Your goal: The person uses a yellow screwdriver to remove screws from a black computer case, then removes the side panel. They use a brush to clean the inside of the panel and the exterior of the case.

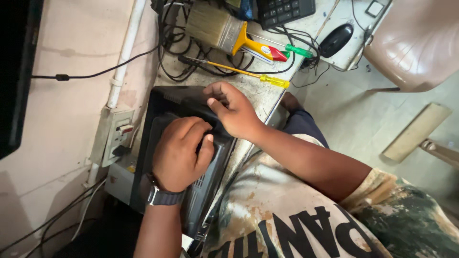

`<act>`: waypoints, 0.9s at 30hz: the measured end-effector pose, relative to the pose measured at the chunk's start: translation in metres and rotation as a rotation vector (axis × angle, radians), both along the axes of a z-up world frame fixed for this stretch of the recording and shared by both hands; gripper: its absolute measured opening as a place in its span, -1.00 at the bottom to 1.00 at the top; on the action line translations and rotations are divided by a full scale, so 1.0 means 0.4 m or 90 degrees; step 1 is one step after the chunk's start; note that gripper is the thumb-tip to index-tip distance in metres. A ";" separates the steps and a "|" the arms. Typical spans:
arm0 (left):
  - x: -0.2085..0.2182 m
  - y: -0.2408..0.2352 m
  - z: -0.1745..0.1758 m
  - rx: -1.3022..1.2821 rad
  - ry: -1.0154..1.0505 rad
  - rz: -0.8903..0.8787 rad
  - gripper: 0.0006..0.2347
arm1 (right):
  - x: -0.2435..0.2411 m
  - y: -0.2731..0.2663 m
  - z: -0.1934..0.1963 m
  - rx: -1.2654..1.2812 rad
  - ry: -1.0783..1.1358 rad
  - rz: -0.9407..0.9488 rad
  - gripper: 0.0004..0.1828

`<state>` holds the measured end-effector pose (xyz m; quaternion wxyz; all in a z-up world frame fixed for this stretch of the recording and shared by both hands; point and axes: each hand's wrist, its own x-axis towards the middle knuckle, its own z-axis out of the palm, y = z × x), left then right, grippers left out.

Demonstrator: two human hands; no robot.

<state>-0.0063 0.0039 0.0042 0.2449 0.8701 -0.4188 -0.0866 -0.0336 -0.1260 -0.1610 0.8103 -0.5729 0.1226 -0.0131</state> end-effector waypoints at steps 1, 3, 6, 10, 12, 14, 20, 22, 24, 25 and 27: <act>0.010 -0.001 -0.001 0.027 -0.007 -0.017 -0.87 | -0.001 -0.002 -0.002 -0.001 0.007 -0.002 -0.78; 0.028 0.000 -0.004 0.080 -0.022 -0.049 -0.89 | -0.006 -0.003 0.004 -0.003 0.022 -0.003 -0.79; 0.038 -0.002 -0.009 0.070 -0.036 -0.074 -0.88 | -0.013 -0.006 0.033 -0.020 0.023 -0.012 -0.79; 0.055 -0.007 -0.017 0.059 -0.018 -0.067 -0.87 | -0.008 -0.016 0.086 -0.070 0.037 -0.043 -0.79; 0.051 -0.006 -0.016 0.056 -0.016 -0.058 -0.85 | -0.009 -0.025 0.104 -0.137 0.008 -0.047 -0.74; 0.050 -0.003 -0.020 0.066 -0.008 -0.059 -0.83 | -0.016 -0.033 0.114 -0.199 -0.020 -0.050 -0.71; 0.061 -0.009 -0.014 0.088 -0.014 -0.078 -0.78 | -0.006 -0.050 0.146 -0.255 -0.060 -0.048 -0.69; 0.069 -0.018 -0.010 0.095 -0.021 -0.083 -0.77 | -0.002 -0.056 0.153 -0.263 -0.065 -0.051 -0.69; 0.065 -0.025 -0.003 0.105 -0.024 -0.078 -0.75 | -0.006 -0.060 0.155 -0.278 -0.067 -0.050 -0.69; 0.060 -0.018 0.012 0.085 -0.031 -0.067 -0.76 | -0.004 -0.062 0.153 -0.283 -0.070 -0.049 -0.69; 0.042 0.011 0.058 0.048 -0.045 -0.049 -0.77 | -0.001 -0.060 0.144 -0.289 -0.072 -0.050 -0.70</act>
